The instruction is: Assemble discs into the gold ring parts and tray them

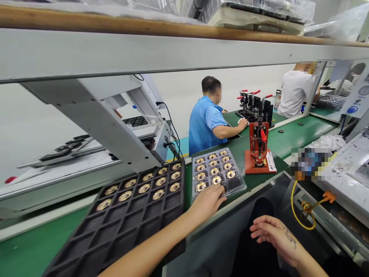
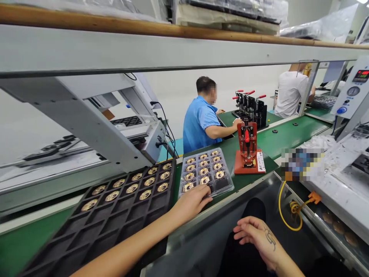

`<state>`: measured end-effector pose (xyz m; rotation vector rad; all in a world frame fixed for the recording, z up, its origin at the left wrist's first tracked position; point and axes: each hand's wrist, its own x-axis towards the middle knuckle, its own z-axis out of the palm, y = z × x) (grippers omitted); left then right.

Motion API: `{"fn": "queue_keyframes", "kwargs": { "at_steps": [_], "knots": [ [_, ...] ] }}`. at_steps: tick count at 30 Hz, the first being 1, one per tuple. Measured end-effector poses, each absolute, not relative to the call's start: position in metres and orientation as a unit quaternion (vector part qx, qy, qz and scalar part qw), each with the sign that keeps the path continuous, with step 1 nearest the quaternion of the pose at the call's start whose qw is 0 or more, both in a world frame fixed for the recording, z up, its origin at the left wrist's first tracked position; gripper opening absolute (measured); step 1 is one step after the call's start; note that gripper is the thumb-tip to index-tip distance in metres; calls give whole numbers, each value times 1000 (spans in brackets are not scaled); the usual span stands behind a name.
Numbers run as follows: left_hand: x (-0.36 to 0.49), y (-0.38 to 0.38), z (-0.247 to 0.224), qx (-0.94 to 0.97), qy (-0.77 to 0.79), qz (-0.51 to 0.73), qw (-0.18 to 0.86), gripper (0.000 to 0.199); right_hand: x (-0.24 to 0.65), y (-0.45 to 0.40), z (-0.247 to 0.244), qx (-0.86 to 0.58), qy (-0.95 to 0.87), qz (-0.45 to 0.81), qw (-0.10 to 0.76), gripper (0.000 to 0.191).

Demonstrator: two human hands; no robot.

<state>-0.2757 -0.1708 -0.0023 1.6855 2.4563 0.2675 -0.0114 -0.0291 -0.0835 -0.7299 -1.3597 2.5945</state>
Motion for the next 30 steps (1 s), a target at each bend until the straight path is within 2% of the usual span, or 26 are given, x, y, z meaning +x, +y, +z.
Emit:
{"fn": "queue_keyframes", "kwargs": {
  "at_steps": [8,11,13,18,21,26,30],
  "knots": [
    [-319,-152,27,538,830,115,90,22,18,-13,-93,-299,-529,789,90,59],
    [-340,-148,39,501,856,97,81,18,29,-4,-97,-314,-561,758,106,63],
    [-346,-155,41,473,874,68,93,16,37,3,-105,-324,-569,747,115,63],
    [-333,-190,29,394,913,12,105,35,57,14,-132,-332,-574,739,119,61],
    [-325,-206,24,378,919,17,110,32,61,13,-135,-321,-588,733,113,57],
    [-310,-204,39,425,899,80,70,15,53,13,-115,-292,-631,708,121,56],
    [-269,-158,58,612,749,254,13,12,40,16,-63,-250,-694,653,172,57]
  ]
}}
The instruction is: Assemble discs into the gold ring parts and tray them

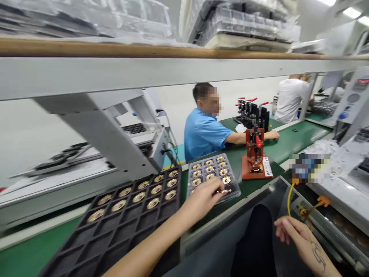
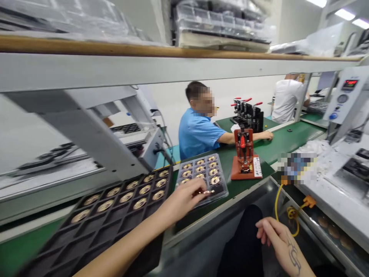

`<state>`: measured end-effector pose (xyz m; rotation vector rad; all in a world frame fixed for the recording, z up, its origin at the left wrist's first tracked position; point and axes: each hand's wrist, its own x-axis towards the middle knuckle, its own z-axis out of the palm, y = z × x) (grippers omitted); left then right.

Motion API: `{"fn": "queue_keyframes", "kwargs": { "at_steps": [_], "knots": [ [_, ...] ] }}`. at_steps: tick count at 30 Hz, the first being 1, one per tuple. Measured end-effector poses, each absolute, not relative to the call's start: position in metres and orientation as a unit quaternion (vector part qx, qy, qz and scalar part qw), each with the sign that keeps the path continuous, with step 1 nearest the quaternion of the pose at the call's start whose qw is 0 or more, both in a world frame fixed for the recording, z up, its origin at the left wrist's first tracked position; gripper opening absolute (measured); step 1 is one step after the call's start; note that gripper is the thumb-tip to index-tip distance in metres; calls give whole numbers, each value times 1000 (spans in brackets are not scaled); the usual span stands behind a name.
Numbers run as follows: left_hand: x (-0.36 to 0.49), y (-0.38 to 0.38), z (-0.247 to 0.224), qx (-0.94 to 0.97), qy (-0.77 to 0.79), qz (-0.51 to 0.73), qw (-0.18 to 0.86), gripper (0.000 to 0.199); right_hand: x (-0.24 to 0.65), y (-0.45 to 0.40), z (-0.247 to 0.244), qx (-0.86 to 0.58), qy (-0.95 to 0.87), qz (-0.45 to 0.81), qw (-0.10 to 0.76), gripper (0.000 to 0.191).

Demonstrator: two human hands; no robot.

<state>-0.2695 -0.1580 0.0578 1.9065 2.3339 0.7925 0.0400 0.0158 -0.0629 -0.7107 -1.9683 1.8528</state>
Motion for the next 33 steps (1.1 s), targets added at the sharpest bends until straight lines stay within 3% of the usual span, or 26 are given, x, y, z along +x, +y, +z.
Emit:
{"fn": "queue_keyframes", "kwargs": {
  "at_steps": [3,6,9,16,24,28,33],
  "knots": [
    [-226,-107,65,754,558,347,2,19,33,18,-10,-215,-713,620,246,46],
    [-188,-61,69,828,411,378,-40,20,36,26,29,-186,-724,596,295,62],
    [-161,-26,72,852,346,384,-79,18,51,37,44,-220,-733,556,324,48],
    [-106,26,73,878,284,378,-78,20,102,53,48,-303,-708,495,403,35],
    [-20,121,98,884,271,374,74,39,224,79,45,-492,-643,316,494,36],
    [65,207,129,899,318,277,117,26,284,83,57,-549,-610,189,539,36],
    [161,290,146,917,348,154,119,24,325,58,64,-572,-573,155,567,39]
  ]
}}
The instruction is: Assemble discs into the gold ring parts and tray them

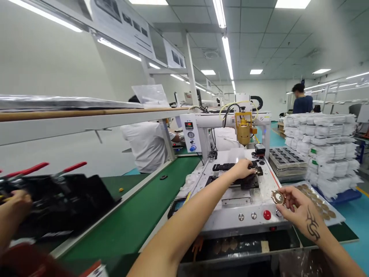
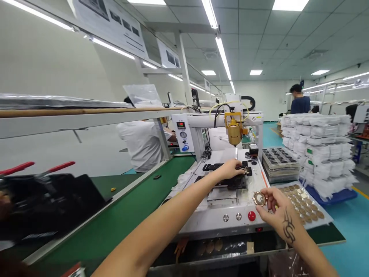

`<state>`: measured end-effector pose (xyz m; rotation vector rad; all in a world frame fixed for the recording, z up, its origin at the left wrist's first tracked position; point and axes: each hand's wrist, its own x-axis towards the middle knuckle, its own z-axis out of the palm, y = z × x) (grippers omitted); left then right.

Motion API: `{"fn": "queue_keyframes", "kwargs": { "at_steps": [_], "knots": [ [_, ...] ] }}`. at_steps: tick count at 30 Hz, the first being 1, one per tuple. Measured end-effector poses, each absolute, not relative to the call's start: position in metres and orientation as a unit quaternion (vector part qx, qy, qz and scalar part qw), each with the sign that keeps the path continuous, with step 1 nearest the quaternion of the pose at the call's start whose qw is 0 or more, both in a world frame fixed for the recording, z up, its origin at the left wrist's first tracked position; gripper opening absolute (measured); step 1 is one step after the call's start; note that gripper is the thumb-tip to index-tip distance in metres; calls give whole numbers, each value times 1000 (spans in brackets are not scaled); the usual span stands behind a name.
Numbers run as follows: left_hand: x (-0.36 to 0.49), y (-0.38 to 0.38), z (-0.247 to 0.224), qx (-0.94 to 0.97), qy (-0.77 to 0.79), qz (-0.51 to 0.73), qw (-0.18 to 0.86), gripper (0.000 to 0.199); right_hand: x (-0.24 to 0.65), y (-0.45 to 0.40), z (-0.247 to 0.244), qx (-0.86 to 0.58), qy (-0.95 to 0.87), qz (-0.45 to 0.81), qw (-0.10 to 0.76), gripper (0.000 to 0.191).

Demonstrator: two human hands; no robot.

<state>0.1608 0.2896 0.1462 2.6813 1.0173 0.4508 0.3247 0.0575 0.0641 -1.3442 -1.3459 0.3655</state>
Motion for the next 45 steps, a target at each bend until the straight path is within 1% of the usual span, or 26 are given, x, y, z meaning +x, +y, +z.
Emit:
{"fn": "queue_keyframes", "kwargs": {
  "at_steps": [2,5,8,10,13,16,18,22,25,28,35,40,42,45],
  "knots": [
    [177,310,148,918,362,98,126,28,342,43,62,-586,-546,161,577,40],
    [187,330,151,919,370,21,137,33,370,35,60,-605,-532,190,561,42],
    [197,339,154,916,375,-31,140,28,387,56,62,-600,-540,197,557,47],
    [204,338,155,913,380,-38,140,27,389,85,63,-583,-549,176,572,50],
    [205,328,157,913,382,1,146,28,383,137,65,-566,-577,153,569,52],
    [188,315,165,908,376,83,163,26,376,187,69,-558,-622,154,528,47],
    [169,306,174,899,369,152,181,25,374,217,73,-554,-660,168,480,42],
    [123,284,191,876,343,256,223,30,372,263,81,-549,-724,216,357,27],
    [87,263,194,865,330,288,244,31,373,281,85,-539,-757,237,283,27],
    [52,241,190,860,321,298,261,28,375,285,88,-524,-782,231,243,29],
    [-10,183,178,843,343,313,271,25,371,281,86,-520,-806,160,232,25],
    [-21,152,169,835,346,345,253,22,369,283,88,-530,-806,126,231,25],
    [-16,145,164,831,337,362,256,23,366,282,92,-536,-800,110,247,26],
    [-7,134,150,819,328,383,274,25,359,263,91,-553,-772,68,307,31]
  ]
}}
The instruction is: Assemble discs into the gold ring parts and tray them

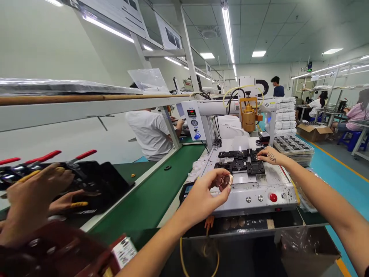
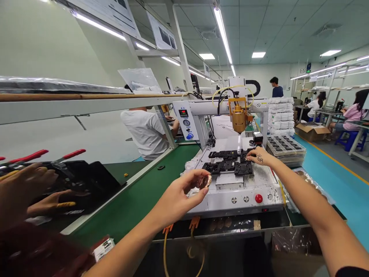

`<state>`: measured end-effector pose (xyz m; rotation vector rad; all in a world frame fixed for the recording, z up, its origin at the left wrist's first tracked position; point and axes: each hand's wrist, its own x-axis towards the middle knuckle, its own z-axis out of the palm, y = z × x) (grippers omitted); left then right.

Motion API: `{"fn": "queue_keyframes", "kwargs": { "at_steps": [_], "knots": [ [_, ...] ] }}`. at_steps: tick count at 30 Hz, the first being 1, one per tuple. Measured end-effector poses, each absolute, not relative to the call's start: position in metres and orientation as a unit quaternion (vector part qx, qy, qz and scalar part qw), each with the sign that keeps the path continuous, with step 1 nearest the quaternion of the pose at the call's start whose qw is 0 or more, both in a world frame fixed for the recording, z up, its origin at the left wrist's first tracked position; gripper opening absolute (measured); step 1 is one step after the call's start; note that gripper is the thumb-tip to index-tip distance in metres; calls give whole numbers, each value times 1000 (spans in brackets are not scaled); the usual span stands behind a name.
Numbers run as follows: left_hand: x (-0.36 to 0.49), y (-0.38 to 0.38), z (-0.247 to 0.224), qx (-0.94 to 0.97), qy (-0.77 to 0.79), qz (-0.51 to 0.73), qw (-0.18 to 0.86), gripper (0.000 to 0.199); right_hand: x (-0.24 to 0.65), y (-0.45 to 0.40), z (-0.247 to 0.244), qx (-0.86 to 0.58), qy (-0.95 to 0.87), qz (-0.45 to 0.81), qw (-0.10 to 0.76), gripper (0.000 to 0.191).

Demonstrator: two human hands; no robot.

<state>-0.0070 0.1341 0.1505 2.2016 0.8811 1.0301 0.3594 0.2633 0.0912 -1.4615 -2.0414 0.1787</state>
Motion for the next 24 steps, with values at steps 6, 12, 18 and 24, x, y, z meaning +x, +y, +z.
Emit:
{"fn": "queue_keyframes", "kwargs": {
  "at_steps": [6,12,18,24],
  "knots": [
    [-28,106,91,801,369,387,269,26,361,137,46,-597,-660,-41,455,43],
    [-32,97,12,804,368,293,364,29,358,55,-18,-644,-580,-155,474,47],
    [-5,111,-59,848,337,231,338,34,275,40,-48,-537,-692,-41,480,13],
    [-22,95,-101,876,311,225,292,49,204,55,-90,-497,-788,80,356,20]
  ]
}}
